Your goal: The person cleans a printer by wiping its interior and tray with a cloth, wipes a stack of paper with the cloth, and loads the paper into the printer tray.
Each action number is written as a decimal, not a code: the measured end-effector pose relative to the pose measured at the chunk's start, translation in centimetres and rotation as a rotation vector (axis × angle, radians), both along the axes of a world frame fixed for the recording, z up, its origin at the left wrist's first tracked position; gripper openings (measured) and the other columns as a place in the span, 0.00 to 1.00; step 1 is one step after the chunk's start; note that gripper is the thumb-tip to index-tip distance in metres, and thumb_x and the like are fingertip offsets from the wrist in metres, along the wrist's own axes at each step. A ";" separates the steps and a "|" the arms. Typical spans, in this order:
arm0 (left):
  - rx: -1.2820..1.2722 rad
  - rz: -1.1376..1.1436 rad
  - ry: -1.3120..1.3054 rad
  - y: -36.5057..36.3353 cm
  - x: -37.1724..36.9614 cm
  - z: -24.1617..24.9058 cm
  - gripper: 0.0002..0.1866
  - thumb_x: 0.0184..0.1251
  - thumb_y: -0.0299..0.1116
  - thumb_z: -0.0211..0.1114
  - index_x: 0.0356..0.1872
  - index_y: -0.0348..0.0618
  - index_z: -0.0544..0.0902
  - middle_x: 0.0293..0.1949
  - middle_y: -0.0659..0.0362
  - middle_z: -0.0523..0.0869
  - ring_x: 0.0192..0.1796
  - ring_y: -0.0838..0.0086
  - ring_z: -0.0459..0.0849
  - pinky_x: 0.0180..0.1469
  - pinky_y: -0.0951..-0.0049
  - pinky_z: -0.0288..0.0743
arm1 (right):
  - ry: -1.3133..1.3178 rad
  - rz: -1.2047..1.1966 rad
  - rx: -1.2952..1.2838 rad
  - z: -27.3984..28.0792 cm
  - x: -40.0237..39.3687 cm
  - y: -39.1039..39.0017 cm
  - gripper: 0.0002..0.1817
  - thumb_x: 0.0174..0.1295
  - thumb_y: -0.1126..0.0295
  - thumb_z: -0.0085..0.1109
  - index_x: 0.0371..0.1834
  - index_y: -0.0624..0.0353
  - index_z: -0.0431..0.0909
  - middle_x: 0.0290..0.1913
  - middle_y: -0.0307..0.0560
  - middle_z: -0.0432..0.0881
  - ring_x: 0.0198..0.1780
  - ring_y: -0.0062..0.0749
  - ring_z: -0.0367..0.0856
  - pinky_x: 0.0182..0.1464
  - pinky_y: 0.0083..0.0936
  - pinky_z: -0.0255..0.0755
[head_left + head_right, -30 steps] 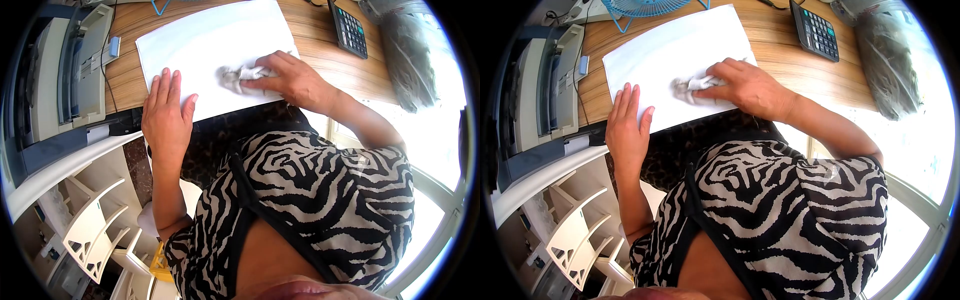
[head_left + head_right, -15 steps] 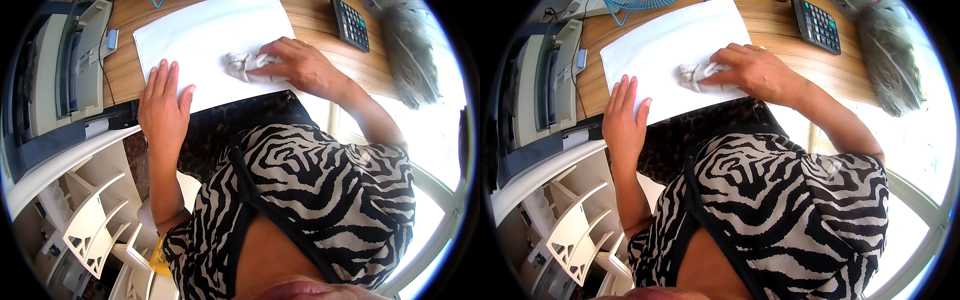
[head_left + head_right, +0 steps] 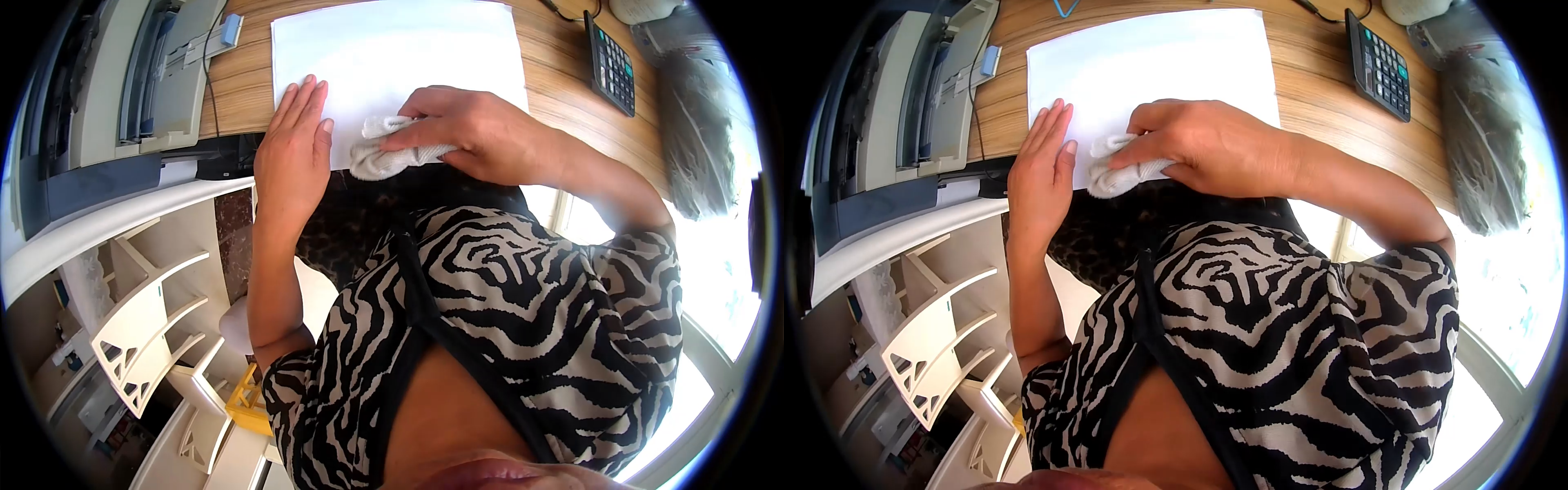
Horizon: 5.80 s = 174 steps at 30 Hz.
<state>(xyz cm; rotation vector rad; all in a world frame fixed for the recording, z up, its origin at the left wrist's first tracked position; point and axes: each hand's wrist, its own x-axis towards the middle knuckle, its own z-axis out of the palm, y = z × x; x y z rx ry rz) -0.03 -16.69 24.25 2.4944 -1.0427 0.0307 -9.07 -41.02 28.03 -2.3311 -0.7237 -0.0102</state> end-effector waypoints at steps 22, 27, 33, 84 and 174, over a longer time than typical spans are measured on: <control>-1.458 0.520 0.940 6.8 4.7 6.8 0.18 0.78 0.33 0.56 0.61 0.33 0.72 0.59 0.51 0.79 0.60 0.67 0.79 0.65 0.65 0.72 | -0.546 -0.054 -0.276 -3.8 17.7 8.7 0.31 0.67 0.60 0.56 0.70 0.66 0.66 0.73 0.57 0.64 0.77 0.50 0.57 0.76 0.50 0.51; -1.290 0.566 0.685 4.0 11.3 5.9 0.15 0.76 0.34 0.56 0.57 0.37 0.75 0.54 0.55 0.81 0.57 0.69 0.80 0.62 0.67 0.73 | -0.508 -0.008 -0.359 -4.4 18.2 8.8 0.32 0.63 0.59 0.59 0.69 0.64 0.69 0.74 0.61 0.61 0.78 0.53 0.53 0.74 0.52 0.52; -0.483 0.607 0.562 1.0 23.0 0.1 0.29 0.71 0.41 0.60 0.68 0.35 0.70 0.66 0.46 0.76 0.66 0.60 0.76 0.67 0.66 0.67 | -0.484 0.027 -0.232 -5.4 18.5 8.2 0.30 0.63 0.62 0.58 0.68 0.63 0.70 0.77 0.63 0.55 0.79 0.53 0.50 0.75 0.52 0.51; 0.171 1.116 0.264 8.7 33.7 -3.1 0.46 0.68 0.70 0.41 0.70 0.38 0.70 0.70 0.37 0.70 0.73 0.46 0.66 0.72 0.58 0.61 | -0.489 0.048 -0.229 -6.8 18.8 8.0 0.15 0.63 0.68 0.54 0.47 0.64 0.84 0.80 0.62 0.50 0.81 0.52 0.44 0.71 0.53 0.60; 0.147 0.327 -0.269 4.7 17.6 2.9 0.18 0.61 0.30 0.64 0.53 0.38 0.85 0.55 0.51 0.85 0.55 0.53 0.83 0.59 0.61 0.76 | -0.116 -0.220 0.187 -6.0 20.5 8.2 0.33 0.61 0.71 0.59 0.68 0.77 0.63 0.58 0.65 0.77 0.63 0.54 0.73 0.69 0.39 0.65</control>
